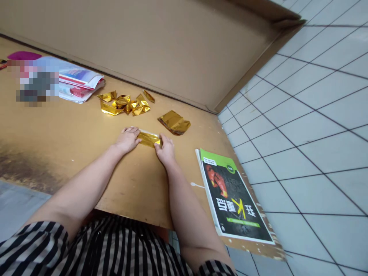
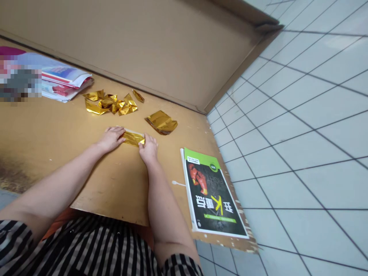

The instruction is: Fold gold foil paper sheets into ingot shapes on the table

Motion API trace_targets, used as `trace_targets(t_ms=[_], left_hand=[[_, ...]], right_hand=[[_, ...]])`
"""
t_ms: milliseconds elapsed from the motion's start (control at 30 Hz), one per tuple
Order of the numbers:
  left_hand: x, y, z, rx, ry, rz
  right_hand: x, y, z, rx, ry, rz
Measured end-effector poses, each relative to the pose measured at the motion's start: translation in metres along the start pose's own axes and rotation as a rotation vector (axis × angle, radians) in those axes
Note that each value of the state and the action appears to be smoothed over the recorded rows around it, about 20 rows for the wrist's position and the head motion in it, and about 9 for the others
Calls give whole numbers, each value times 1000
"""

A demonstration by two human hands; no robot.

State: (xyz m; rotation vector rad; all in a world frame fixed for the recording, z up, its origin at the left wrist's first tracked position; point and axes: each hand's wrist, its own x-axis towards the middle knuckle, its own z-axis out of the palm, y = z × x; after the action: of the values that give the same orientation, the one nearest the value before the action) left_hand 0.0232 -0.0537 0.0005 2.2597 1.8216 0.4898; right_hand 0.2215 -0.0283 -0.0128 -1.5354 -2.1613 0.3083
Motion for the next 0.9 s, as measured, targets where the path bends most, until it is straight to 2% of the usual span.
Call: trace_targets(t_ms=[233,400,533,700,900], left_hand=[[1,3,-4,-18,3,-44],[4,-5,-7,-82,-16,-24],[8,-18,-6,-211,-1,-19],[13,-33,2,-438,76,-97],[17,-38,8,-575,124,-98]], right_hand=[[4,-3,6,60,7,89],[6,0,6,116,7,134],[8,7,10,169,31,142],[9,11,13,221,45,154],[7,8,6,237,29,136]])
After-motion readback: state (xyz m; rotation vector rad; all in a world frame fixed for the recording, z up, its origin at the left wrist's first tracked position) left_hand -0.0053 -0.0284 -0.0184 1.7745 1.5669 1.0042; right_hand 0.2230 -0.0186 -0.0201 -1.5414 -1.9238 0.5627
